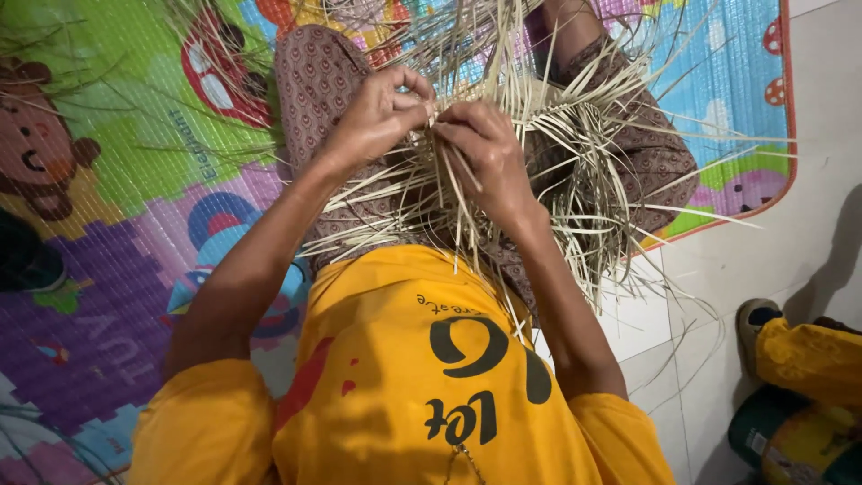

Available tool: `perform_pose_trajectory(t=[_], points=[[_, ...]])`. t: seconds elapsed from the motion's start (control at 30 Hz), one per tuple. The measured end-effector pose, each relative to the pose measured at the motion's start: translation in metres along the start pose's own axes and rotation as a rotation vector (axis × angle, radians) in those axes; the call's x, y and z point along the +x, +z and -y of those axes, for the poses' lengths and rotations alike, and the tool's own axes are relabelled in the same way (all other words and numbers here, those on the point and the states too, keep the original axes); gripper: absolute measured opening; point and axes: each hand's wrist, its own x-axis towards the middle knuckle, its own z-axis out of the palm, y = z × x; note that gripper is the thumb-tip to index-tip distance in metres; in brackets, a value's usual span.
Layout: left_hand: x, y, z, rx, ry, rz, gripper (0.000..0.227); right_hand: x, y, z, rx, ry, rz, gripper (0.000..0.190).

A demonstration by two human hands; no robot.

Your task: A person is sitting on the floor weaving a basket using dried straw strands.

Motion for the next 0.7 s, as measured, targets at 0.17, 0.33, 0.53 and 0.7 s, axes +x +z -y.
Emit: perform_pose_trajectory(t=[0.17, 0.33, 0.53, 0.7], points=[[-0.001, 0.003, -0.002, 0.064, 0.055, -0.005, 0.03, -0.006, -0.004, 0.002, -0.032, 0.036, 0.019, 0.017], [0.003, 0.006, 0.003, 0.111, 0.075, -0.033, 0.038, 0.009, -0.003, -0.003, -0.128, -0.029, -0.109, 0.005], [0.0, 0.006, -0.007, 0.027, 0.081, 0.036, 0.033, 0.043, -0.002, -0.01, -0.217, -0.063, -0.264, 0.014], [0.007, 0.007, 0.012, 0.11, 0.083, -0.035, 0.033, 0.056, -0.02, 0.001, 0.073, 0.094, -0.305, 0.014]])
